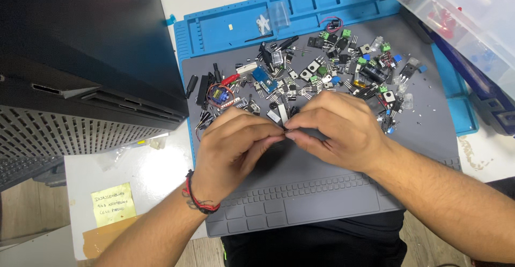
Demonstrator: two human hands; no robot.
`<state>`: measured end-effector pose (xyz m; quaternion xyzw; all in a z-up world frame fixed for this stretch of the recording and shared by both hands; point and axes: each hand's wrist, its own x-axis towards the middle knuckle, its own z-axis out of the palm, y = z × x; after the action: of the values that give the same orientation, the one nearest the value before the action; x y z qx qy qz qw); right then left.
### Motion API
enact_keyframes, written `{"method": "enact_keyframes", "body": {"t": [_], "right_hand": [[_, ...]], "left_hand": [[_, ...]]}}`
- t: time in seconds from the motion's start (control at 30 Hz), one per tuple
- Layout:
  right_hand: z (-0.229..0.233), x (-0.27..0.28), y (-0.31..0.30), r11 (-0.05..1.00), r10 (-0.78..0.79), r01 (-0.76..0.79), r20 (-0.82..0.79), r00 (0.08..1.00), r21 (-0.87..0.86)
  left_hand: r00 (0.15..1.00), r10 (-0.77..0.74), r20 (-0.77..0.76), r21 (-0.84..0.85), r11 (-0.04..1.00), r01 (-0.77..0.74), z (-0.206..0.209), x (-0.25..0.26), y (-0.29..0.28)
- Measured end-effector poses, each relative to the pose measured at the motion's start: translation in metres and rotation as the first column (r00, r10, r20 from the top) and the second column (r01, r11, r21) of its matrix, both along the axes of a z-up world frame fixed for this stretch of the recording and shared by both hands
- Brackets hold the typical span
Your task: The person sorts through a large pile of loose electronic components on a gray mat, picking up and examining various items such as circuit boards, capacitors, and connectors. They separate specific components from the main pile and place them into a clear plastic storage box with compartments.
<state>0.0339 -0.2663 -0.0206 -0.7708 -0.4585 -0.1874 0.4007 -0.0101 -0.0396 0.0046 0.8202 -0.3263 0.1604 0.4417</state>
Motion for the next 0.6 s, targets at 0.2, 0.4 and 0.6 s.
{"method": "enact_keyframes", "body": {"t": [0.2,0.4,0.6], "right_hand": [[0.0,0.0,0.002,0.999,-0.035,0.035,0.042,0.998,0.007],[-0.005,-0.003,0.0,0.997,-0.068,0.066,0.039,0.997,0.04],[-0.006,-0.006,0.002,0.991,-0.104,0.1,0.04,0.994,0.089]], "left_hand": [[1.0,0.02,0.024,0.006,1.0,-0.021,0.002,0.0,-0.002],[1.0,0.021,-0.012,-0.013,1.0,-0.021,-0.001,-0.003,-0.005],[0.997,0.019,-0.08,-0.085,0.996,-0.026,-0.006,-0.005,-0.006]]}}
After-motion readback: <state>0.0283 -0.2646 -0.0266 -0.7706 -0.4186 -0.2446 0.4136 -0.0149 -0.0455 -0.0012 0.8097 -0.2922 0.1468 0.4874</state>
